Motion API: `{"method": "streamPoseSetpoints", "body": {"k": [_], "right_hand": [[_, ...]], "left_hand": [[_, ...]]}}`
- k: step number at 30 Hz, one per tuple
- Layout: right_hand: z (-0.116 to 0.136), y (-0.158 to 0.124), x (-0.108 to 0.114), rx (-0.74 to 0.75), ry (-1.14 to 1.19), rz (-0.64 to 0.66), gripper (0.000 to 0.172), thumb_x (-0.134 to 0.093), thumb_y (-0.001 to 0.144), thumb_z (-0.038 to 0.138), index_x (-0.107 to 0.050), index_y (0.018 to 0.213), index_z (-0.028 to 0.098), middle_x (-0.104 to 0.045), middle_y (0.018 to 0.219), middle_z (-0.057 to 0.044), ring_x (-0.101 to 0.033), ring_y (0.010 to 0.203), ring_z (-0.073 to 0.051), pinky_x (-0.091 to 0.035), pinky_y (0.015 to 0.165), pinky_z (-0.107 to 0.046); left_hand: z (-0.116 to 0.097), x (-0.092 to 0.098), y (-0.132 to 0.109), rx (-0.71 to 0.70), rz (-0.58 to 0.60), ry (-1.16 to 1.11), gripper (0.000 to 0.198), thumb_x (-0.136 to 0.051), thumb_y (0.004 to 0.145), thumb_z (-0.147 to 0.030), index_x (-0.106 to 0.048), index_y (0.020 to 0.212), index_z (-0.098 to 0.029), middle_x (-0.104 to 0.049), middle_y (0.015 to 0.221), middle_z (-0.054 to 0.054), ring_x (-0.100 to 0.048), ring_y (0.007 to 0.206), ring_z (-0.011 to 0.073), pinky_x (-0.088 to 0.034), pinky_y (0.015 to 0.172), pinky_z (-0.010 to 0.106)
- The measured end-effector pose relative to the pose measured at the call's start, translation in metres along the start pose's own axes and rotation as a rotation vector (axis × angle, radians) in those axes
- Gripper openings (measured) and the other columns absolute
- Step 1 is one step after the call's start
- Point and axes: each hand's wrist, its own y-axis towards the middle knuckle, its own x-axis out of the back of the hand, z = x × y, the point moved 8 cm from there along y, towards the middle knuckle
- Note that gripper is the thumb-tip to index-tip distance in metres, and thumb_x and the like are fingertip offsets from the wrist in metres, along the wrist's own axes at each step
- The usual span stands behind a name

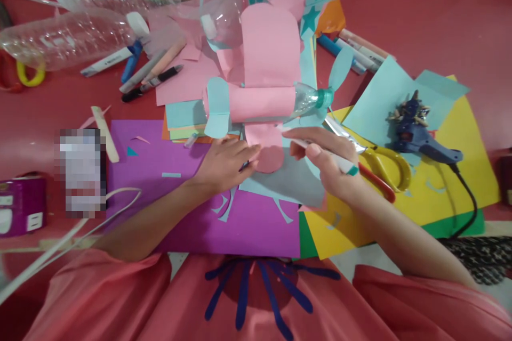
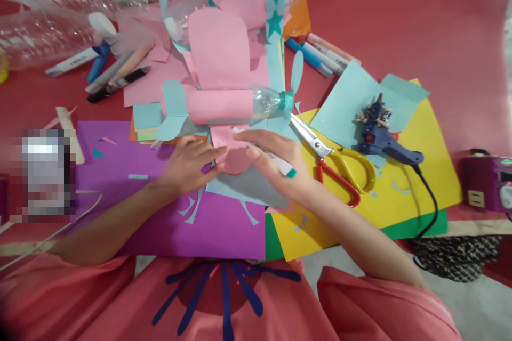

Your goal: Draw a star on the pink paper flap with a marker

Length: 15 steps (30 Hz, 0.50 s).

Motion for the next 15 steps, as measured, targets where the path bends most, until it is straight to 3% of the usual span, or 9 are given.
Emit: {"method": "streamPoseSetpoints", "body": {"k": [4, 7, 11, 15], "right_hand": [[-0.013, 0.01, -0.018, -0.06, 0.164, 0.003, 0.04, -0.048, 0.095, 0.053, -0.075, 0.094, 0.024, -0.075, 0.086, -0.004, -0.068, 0.076, -0.016, -0.055, 0.07, -0.031], [-0.031, 0.011, -0.028, -0.162, 0.249, 0.008, 0.039, -0.053, 0.091, 0.054, -0.077, 0.084, 0.024, -0.075, 0.079, -0.003, -0.069, 0.074, -0.017, -0.055, 0.068, -0.032], [-0.052, 0.006, -0.031, -0.277, 0.351, -0.064, 0.035, -0.056, 0.088, 0.05, -0.076, 0.078, 0.023, -0.073, 0.074, -0.003, -0.066, 0.068, -0.018, -0.054, 0.067, -0.034], [-0.059, 0.006, -0.032, -0.295, 0.394, -0.081, 0.035, -0.054, 0.087, 0.048, -0.074, 0.075, 0.023, -0.069, 0.068, -0.003, -0.063, 0.065, -0.018, -0.053, 0.066, -0.036]], "left_hand": [[-0.005, 0.008, 0.0, -0.085, -0.06, 0.133, 0.03, -0.042, 0.098, -0.036, -0.064, 0.113, -0.023, -0.059, 0.071, 0.0, -0.06, 0.075, 0.0205, -0.04, 0.068, 0.032], [-0.014, 0.01, 0.002, -0.154, -0.045, 0.216, 0.027, -0.042, 0.098, -0.034, -0.066, 0.096, -0.022, -0.06, 0.072, 0.0, -0.06, 0.073, 0.0182, -0.044, 0.072, 0.032], [-0.035, 0.021, 0.003, -0.236, -0.166, 0.264, 0.025, -0.043, 0.097, -0.021, -0.064, 0.084, -0.018, -0.063, 0.069, 0.002, -0.061, 0.065, 0.0182, -0.046, 0.063, 0.033], [-0.044, 0.02, 0.0, -0.212, -0.219, 0.254, 0.023, -0.044, 0.094, -0.009, -0.066, 0.09, -0.015, -0.072, 0.09, 0.007, -0.069, 0.083, 0.0185, -0.054, 0.076, 0.031]]}}
